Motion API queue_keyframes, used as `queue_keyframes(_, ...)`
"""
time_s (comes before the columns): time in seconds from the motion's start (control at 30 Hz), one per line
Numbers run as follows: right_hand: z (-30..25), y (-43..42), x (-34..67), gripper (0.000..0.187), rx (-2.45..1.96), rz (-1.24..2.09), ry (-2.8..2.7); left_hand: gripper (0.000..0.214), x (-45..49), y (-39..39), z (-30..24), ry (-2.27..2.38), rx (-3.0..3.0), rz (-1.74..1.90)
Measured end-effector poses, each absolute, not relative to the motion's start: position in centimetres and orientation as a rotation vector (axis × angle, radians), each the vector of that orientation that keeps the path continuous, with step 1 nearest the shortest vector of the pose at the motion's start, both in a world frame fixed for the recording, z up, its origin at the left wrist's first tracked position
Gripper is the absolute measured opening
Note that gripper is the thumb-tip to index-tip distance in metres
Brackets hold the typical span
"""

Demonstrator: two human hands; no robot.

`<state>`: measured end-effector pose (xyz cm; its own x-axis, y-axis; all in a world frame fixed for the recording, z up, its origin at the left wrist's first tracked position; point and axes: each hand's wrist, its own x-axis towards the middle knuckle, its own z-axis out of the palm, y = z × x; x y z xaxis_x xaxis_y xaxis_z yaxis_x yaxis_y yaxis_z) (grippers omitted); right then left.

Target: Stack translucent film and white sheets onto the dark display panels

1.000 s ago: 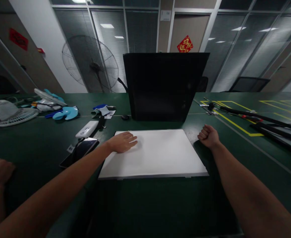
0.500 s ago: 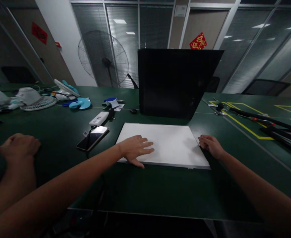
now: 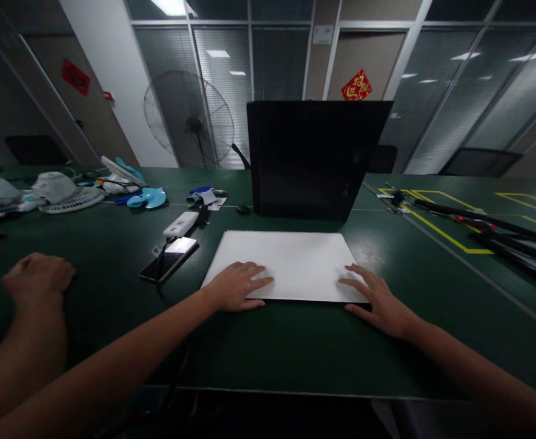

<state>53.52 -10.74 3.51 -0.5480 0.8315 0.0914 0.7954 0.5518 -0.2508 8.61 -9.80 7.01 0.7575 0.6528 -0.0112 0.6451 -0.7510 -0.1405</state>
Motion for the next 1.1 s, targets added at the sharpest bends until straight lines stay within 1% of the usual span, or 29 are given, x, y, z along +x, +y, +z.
queue_keyframes(0.4, 4.0, -9.8, 52.8, 0.07, -1.461, 0.356, -2.627, 0.068, 8.1, -7.9, 6.6, -1.04, -2.821, 0.074)
queue_keyframes(0.53, 3.9, -7.9, 52.7, 0.072, -1.463, 0.357, -2.648, 0.07, 7.9, -5.9, 6.2, -1.019, -2.815, 0.09)
queue_keyframes(0.83, 3.8, -2.2, 52.6, 0.075, -1.483, 0.397, -2.647, 0.068, 7.6, 0.1, 4.9, -1.012, -2.818, -0.014)
queue_keyframes(1.1, 3.4, 0.1, 52.0, 0.073, -1.502, 0.385, -2.608, 0.068, 7.4, 3.9, 5.1, -1.047, -2.839, 0.046)
